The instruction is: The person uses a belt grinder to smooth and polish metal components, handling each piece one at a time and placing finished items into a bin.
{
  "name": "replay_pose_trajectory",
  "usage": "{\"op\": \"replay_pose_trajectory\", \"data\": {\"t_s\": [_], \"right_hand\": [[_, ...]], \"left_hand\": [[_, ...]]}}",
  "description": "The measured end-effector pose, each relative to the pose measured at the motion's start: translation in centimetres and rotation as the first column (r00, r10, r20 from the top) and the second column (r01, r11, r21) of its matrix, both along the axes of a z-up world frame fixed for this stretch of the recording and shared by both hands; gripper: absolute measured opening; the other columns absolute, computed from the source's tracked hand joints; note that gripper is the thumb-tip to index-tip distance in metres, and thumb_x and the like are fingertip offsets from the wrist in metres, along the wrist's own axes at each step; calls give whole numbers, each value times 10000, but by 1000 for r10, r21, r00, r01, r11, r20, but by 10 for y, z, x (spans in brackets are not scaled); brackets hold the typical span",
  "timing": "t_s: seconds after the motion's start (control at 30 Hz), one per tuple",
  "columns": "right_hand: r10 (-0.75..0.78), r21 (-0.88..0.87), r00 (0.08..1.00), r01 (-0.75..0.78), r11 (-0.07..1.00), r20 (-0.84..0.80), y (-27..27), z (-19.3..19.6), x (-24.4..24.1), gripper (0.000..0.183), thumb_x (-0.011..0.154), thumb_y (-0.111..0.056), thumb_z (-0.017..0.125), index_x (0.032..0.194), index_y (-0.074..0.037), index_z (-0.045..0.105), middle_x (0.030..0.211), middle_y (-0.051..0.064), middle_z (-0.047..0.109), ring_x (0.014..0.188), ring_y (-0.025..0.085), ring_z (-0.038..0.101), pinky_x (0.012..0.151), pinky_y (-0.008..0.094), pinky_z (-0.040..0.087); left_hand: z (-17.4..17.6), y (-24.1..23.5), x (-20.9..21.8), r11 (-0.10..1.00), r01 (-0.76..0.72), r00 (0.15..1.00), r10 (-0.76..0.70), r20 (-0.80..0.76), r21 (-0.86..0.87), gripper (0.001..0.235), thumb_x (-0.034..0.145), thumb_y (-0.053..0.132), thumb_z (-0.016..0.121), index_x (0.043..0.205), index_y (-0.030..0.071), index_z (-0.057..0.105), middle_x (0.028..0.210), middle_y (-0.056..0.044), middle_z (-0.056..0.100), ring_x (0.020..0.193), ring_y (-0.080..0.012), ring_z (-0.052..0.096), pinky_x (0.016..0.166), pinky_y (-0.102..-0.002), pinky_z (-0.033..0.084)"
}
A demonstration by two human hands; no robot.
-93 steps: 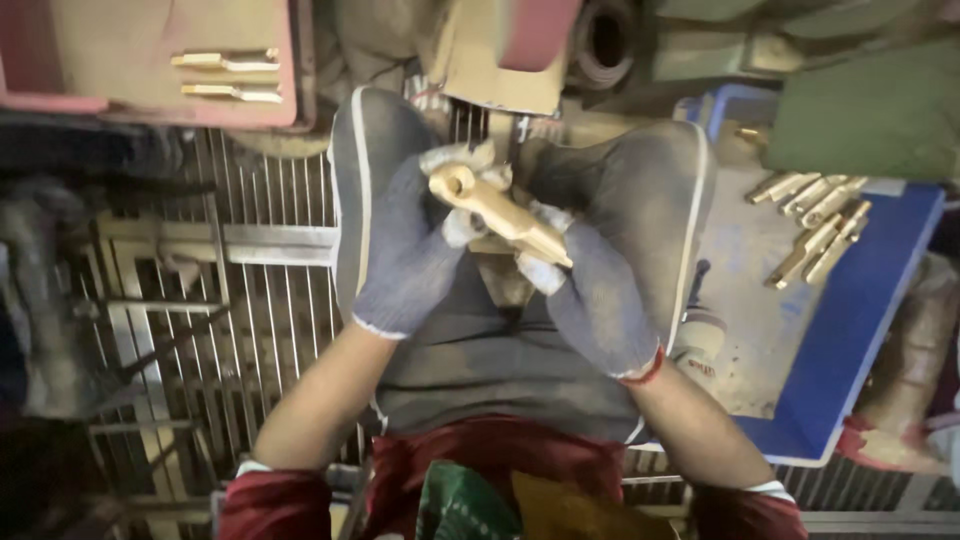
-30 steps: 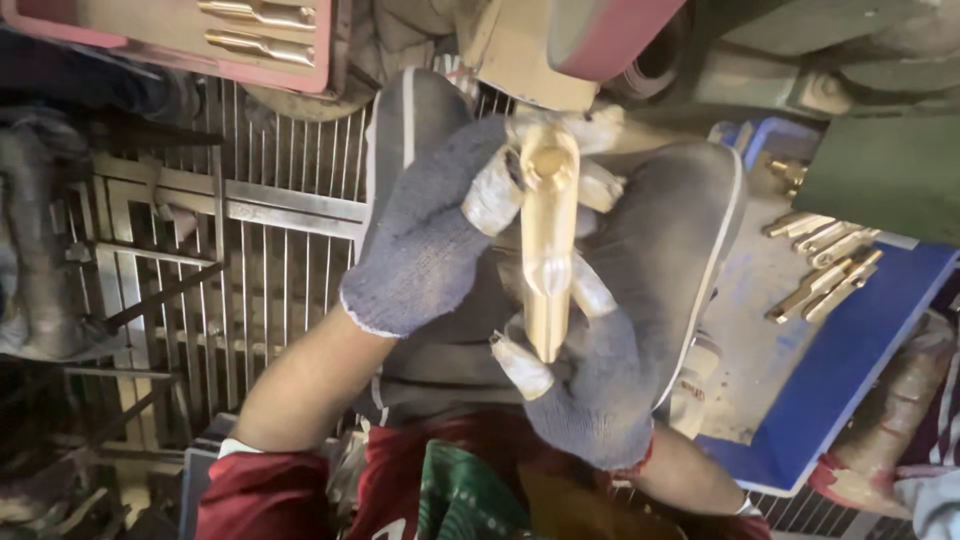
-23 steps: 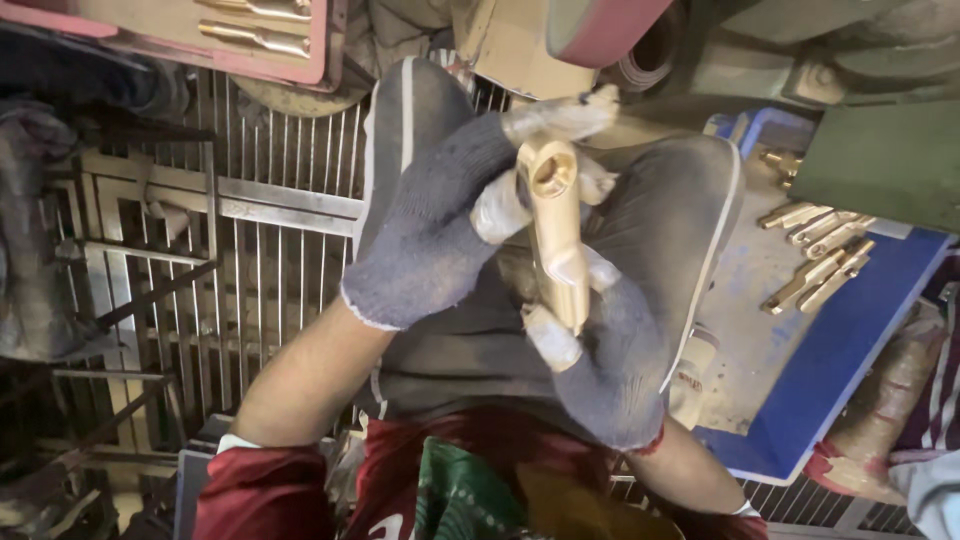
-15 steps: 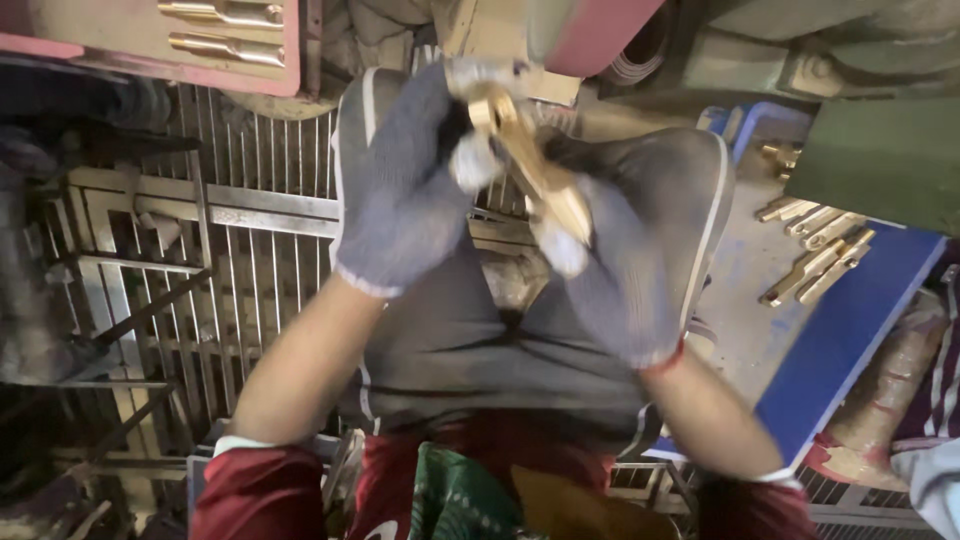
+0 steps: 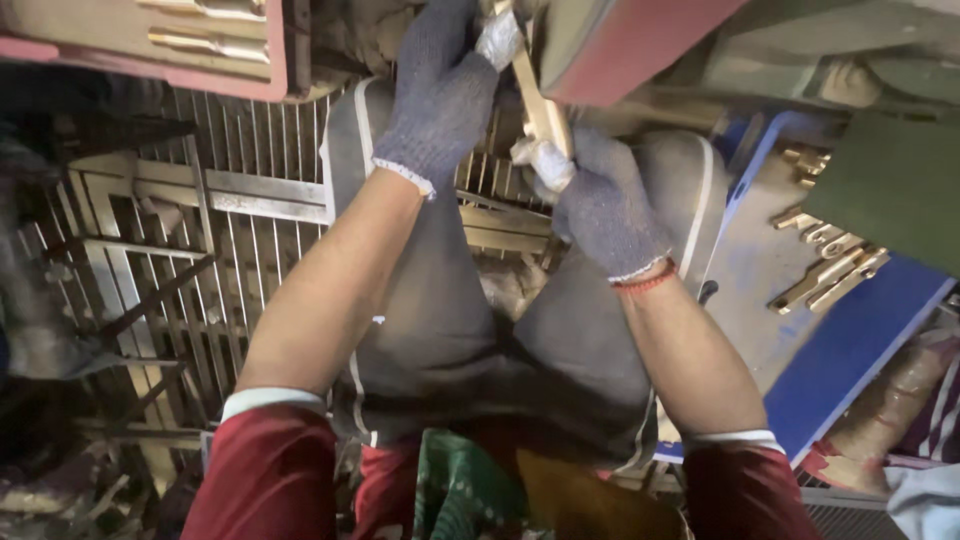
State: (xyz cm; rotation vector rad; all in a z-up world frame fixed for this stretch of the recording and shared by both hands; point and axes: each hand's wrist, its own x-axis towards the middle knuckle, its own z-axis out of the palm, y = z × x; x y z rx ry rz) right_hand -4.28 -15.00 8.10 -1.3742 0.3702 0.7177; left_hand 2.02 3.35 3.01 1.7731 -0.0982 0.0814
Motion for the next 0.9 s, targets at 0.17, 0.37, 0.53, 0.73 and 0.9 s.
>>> {"op": "replay_pose_trajectory", "data": {"t_s": [0.17, 0.37, 0.53, 0.73, 0.9], "right_hand": [[-6, 9, 998, 7, 1000, -62, 2, 9, 10, 293, 1024, -328, 628, 1029, -49, 719, 723, -56, 500, 558, 24, 416, 418, 211, 308], [-49, 69, 984, 62, 996, -172, -8, 33, -9, 339, 963, -355, 613, 1022, -44, 733, 632, -24, 514, 465, 59, 436, 367, 221, 339], [-373, 357, 927, 336, 872, 38, -4, 57, -88, 453, 997, -249, 715, 1356, -18, 564, 1014, 92, 649, 741, 141, 600, 709, 357, 601], [-294, -33, 717, 404, 914, 632, -25, 61, -107, 561, 989, -263, 832, 1375, -22, 504, 1224, 108, 620, 923, 211, 688, 797, 354, 596], [29, -318, 731, 261, 911, 682, -42, 63, -64, 445, 1006, -295, 776, 1293, -9, 590, 1224, 85, 603, 1037, 199, 700, 851, 323, 621]], "left_hand": [[5, -9, 12, 920, -136, 852, -80, -518, -367, 161, 973, 122, 617, 1100, 24, 611, 950, -22, 646, 788, -137, 682, 622, -309, 632], [57, -3, -4, 921, -255, 682, -44, -730, -294, 235, 993, 222, 653, 1080, 8, 610, 895, -74, 622, 739, -160, 640, 602, -293, 592], [126, 10, -94, 832, -9, 911, -222, -348, -554, 396, 1076, 271, 648, 1356, 32, 500, 1149, -80, 639, 982, -141, 653, 827, -285, 600], [122, 15, -120, 950, 260, 963, -268, -21, -173, 335, 1132, 214, 567, 1403, 28, 503, 1245, -107, 642, 1103, -144, 678, 949, -280, 579], [93, 11, -97, 977, 204, 951, -213, -225, -63, 258, 1112, 100, 494, 1346, 22, 568, 1075, -74, 706, 846, -106, 742, 703, -239, 637]]}}
